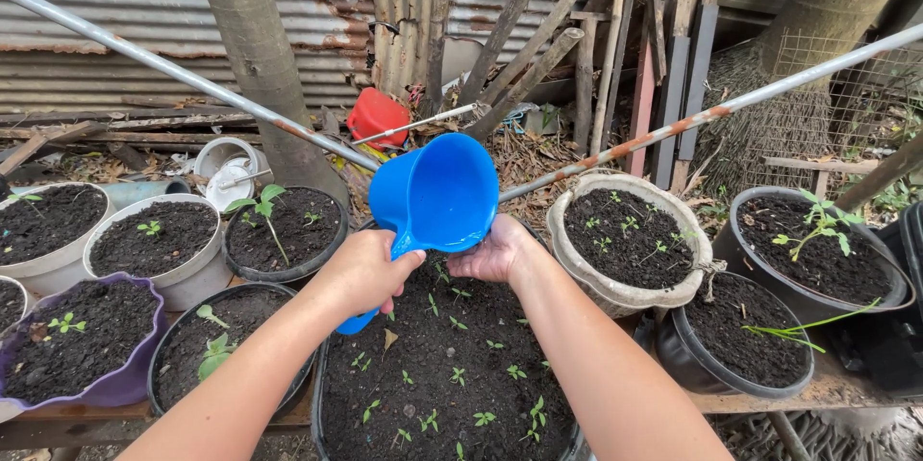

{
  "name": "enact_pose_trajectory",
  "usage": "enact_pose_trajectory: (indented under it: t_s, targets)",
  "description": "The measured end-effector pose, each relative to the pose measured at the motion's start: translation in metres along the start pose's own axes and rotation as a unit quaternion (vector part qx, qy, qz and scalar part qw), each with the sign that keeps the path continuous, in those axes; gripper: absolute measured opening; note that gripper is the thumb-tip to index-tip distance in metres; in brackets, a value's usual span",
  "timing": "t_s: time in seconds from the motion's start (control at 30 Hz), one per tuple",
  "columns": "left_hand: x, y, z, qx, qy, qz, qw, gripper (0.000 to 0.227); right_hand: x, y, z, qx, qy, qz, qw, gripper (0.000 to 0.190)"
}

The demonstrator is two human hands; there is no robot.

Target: Watering several pots of seedlings using a blue plastic scoop in a backyard garden, then walking across the yard to a utility area.

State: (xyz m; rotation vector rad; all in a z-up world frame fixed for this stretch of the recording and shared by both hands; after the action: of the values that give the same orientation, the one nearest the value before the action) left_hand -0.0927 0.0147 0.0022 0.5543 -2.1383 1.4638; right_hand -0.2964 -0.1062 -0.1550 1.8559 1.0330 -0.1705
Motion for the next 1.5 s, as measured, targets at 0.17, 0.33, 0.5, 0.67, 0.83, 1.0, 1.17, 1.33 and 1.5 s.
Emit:
enact_pose_trajectory:
  t_s: [0.17, 0.33, 0.5, 0.67, 0.83, 1.0, 1.17, 1.33, 1.5]
  targets:
    - [-0.002, 0.007, 0.005, -0.005, 0.003, -0.002, 1.000, 0.039, 0.003, 0.011, -0.029, -0.004, 0.002, -0.018, 1.000, 0.080]
    - [0.000, 0.006, -0.001, 0.001, -0.004, -0.010, 1.000, 0.038, 0.003, 0.002, -0.025, -0.007, -0.005, -0.028, 1.000, 0.080]
    - [0.005, 0.008, -0.003, -0.007, -0.002, 0.002, 1.000, 0.039, 0.001, -0.005, -0.027, 0.000, -0.011, -0.029, 1.000, 0.078]
    - [0.011, 0.008, -0.011, -0.004, -0.001, 0.004, 1.000, 0.038, 0.002, -0.008, -0.031, 0.005, -0.015, -0.025, 1.000, 0.079]
    - [0.013, 0.010, -0.013, -0.010, 0.001, 0.005, 1.000, 0.037, 0.003, -0.020, -0.026, 0.008, -0.015, -0.020, 1.000, 0.085]
    - [0.017, 0.014, -0.017, -0.012, 0.003, 0.007, 1.000, 0.038, 0.005, -0.027, -0.028, 0.010, -0.017, -0.018, 1.000, 0.082]
    - [0.016, 0.015, -0.017, -0.015, 0.007, 0.012, 1.000, 0.038, 0.006, -0.020, -0.044, 0.014, -0.022, -0.013, 1.000, 0.081]
    - [0.018, 0.014, -0.019, -0.023, 0.013, 0.014, 1.000, 0.038, 0.008, -0.027, -0.040, 0.019, -0.026, -0.009, 0.999, 0.083]
    - [0.012, 0.010, -0.013, -0.033, 0.030, 0.011, 0.999, 0.036, 0.010, -0.033, -0.039, 0.036, -0.044, 0.013, 0.998, 0.080]
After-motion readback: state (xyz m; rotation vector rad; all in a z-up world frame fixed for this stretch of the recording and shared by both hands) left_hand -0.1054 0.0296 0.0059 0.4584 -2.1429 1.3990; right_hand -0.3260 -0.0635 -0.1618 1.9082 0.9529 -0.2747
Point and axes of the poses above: each hand's wrist, its own z-axis towards the middle knuckle, its own y-axis out of the palm, x = y × z, the point moved 4 cm from there along z, towards the middle knuckle, and after that the axes turned 7 degrees about -y, right-handed, at the moved point
